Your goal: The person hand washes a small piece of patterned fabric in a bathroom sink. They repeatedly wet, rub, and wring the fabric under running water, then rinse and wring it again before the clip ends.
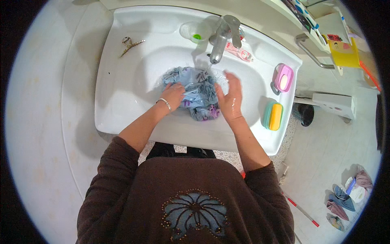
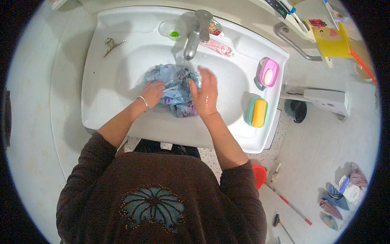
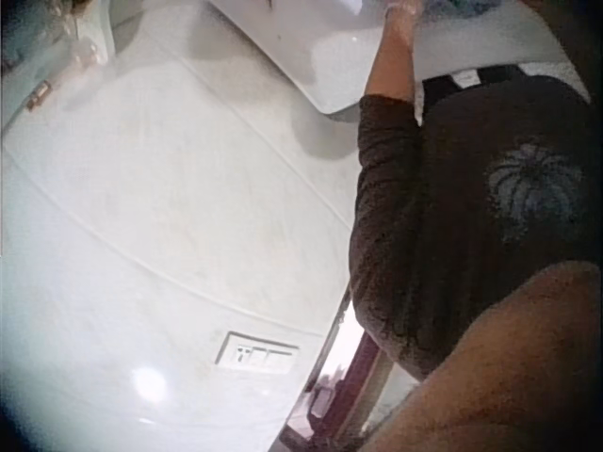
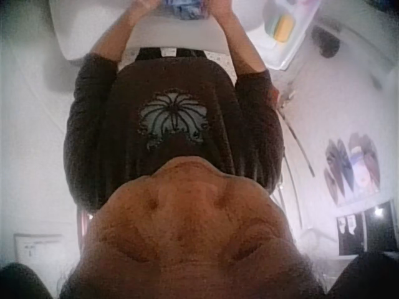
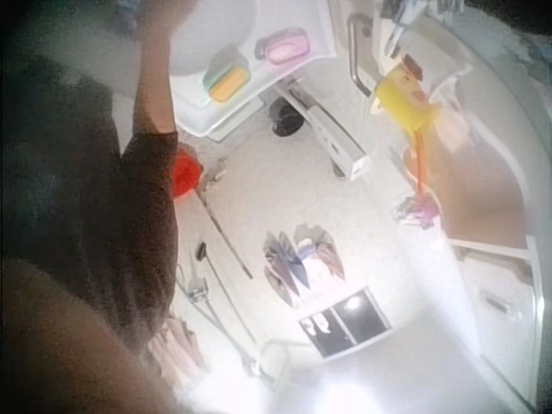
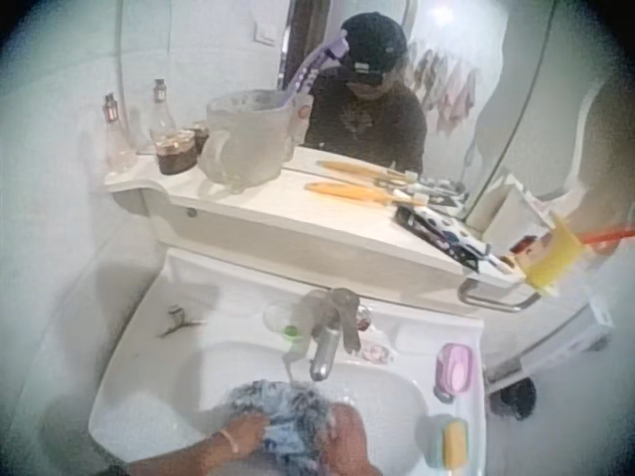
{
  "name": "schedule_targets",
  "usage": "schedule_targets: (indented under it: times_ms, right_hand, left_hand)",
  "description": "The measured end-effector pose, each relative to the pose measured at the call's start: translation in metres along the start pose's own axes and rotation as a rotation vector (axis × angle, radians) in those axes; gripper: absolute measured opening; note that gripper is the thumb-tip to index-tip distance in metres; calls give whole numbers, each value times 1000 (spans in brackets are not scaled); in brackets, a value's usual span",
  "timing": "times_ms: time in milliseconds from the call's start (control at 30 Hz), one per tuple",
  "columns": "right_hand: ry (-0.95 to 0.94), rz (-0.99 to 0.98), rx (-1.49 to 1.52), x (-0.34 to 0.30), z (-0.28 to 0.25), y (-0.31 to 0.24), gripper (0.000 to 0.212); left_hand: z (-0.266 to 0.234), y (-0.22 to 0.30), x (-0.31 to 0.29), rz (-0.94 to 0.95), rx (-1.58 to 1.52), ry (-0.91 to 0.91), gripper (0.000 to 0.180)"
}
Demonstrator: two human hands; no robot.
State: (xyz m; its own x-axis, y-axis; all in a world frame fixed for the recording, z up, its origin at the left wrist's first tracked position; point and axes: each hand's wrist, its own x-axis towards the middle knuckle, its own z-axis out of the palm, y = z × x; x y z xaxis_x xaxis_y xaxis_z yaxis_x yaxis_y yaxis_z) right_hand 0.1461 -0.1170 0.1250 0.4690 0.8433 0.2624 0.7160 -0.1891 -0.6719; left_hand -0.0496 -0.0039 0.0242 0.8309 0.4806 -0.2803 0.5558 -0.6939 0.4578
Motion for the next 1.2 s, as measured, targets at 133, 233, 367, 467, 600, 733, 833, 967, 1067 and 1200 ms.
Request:
schedule_targets:
  times_ms: [133,233,367,467,600,733,833,967,1067,1200]
  right_hand:
    - [283,-284,-99,57,-40,-56,67]
    - [211,-360,-141,79,-34,-51,71]
    - [58,-342,-114,57,-13,-38,71]
    - [57,-306,-115,39,-4,-20,68]
    - [-45,-92,-318,-6,23,37,62]
    - [-339,401,-307,-52,52,85,42]
    - [-276,551,177,-43,58,78,29]
    - [-193,792,923,-15,20,26,14]
    - [-179,835,1140,6,-6,3,22]
    - [-170,884,1172,5,-2,24,46]
  left_hand:
    - [-7,15,-10,6,9,60,47]
    - [-8,34,-10,15,90,38,60]
    - [-1,39,-7,99,217,56,66]
    - [-5,47,1,53,266,-44,62]
    - [17,22,20,-31,391,-160,46]
    - [-13,27,30,-156,-131,-183,29]
    - [-30,21,15,-242,-585,-150,29]
    - [-69,42,-13,-314,-1425,-21,28]
    - [-105,65,-28,-271,-1856,-73,30]
    - [-122,84,-33,-189,-2083,-120,31]
